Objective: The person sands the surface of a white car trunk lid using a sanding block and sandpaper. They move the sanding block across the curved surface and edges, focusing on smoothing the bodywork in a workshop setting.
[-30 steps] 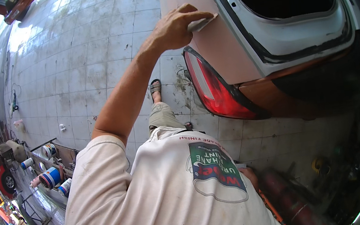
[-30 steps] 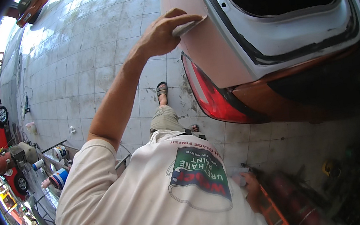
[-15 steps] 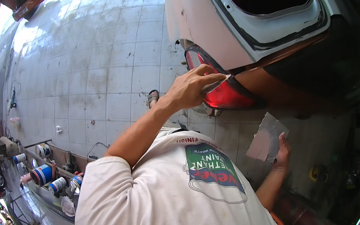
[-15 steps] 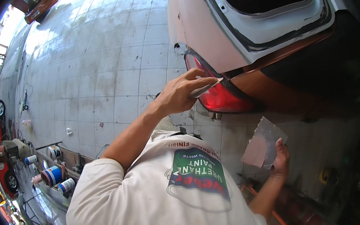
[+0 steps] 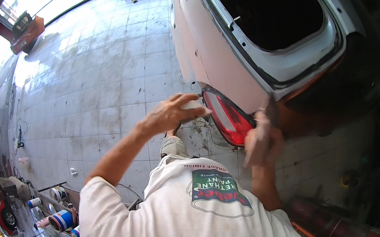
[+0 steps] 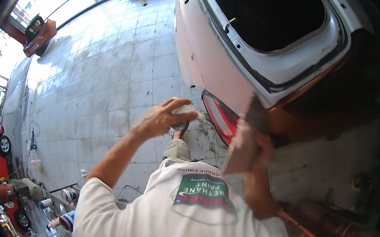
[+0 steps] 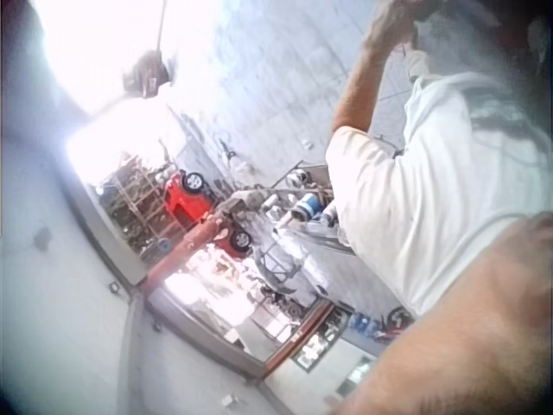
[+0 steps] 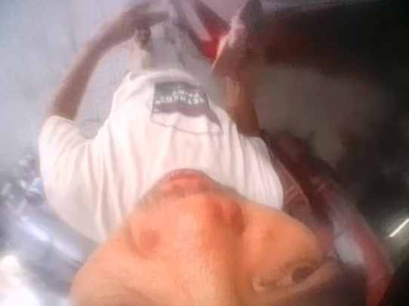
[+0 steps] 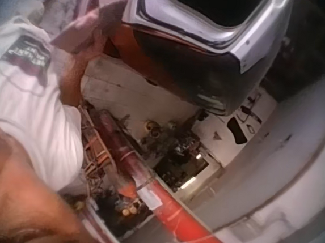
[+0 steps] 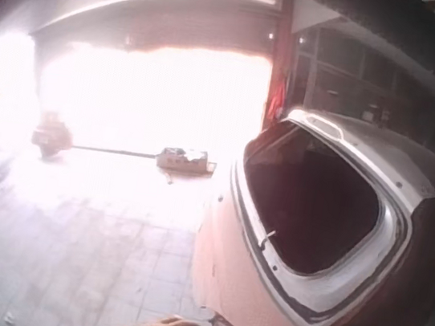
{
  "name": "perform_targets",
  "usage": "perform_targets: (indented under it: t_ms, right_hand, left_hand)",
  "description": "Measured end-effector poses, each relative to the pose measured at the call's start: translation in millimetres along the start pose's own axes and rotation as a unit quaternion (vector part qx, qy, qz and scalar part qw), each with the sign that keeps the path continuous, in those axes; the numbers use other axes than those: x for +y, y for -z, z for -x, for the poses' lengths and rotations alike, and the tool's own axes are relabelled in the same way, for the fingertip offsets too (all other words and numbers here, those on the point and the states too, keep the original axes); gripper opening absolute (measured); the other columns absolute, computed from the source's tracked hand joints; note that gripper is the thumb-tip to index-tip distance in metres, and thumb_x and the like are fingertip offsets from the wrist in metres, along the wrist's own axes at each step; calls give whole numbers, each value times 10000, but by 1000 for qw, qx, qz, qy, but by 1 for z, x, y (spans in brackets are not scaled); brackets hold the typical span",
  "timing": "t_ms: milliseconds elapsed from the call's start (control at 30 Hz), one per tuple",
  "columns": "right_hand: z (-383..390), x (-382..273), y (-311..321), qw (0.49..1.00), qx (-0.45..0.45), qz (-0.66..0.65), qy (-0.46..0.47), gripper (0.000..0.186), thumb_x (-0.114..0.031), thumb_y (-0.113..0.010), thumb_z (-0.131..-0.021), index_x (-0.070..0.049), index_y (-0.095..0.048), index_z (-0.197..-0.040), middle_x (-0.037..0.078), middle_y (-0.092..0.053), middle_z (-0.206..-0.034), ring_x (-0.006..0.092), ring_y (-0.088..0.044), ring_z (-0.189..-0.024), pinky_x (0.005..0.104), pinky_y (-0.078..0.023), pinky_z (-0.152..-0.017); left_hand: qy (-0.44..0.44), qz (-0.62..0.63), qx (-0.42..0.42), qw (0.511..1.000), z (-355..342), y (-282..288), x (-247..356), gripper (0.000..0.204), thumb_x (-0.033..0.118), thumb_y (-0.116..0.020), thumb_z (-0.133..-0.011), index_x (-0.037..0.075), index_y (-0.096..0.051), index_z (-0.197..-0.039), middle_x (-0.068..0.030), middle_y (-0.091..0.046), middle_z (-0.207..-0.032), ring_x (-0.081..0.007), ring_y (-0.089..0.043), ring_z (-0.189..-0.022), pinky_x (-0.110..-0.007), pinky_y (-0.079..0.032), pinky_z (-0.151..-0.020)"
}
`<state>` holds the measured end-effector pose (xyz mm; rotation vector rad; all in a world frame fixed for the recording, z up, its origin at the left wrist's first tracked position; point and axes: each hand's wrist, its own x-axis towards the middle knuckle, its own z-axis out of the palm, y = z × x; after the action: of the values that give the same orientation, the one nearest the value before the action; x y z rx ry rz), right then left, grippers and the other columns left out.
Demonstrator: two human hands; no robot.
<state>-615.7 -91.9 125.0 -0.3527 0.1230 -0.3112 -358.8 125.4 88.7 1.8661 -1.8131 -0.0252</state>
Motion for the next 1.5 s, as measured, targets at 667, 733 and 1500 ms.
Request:
perform_targets:
  t_ms: [667, 733, 1500]
  right_hand:
    - [42, -46, -57, 787, 375, 283, 399, 548, -201, -584, -1016, 96, -508, -1471, 212, -659, -1399, 253, -708, -1060, 353, -610, -904]
    - [23, -37, -69, 738, 435, 296, 423, 548, -195, -587, -1010, 99, -507, -1465, 210, -659, -1391, 255, -706, -1062, 351, -603, -888]
    - [-18, -165, 26, 928, 68, 245, 273, 380, -92, -610, -996, 116, -449, -1270, 225, -565, -1188, 264, -642, -584, 347, -610, -429]
  left_hand:
    - [171, 18, 186, 967, -384, 92, -614, 776, -41, -520, -838, 326, -642, -1510, -203, -652, -1434, -373, -555, -1412, -462, -454, -1197]
    - [167, -7, 138, 976, -416, 103, -633, 754, -25, -527, -846, 327, -650, -1501, -155, -659, -1475, -323, -585, -1407, -420, -459, -1197]
    - [210, 19, 79, 974, -234, 43, -283, 808, -108, -601, -837, 368, -657, -1488, -94, -619, -1425, -330, -602, -1350, -431, -544, -1119]
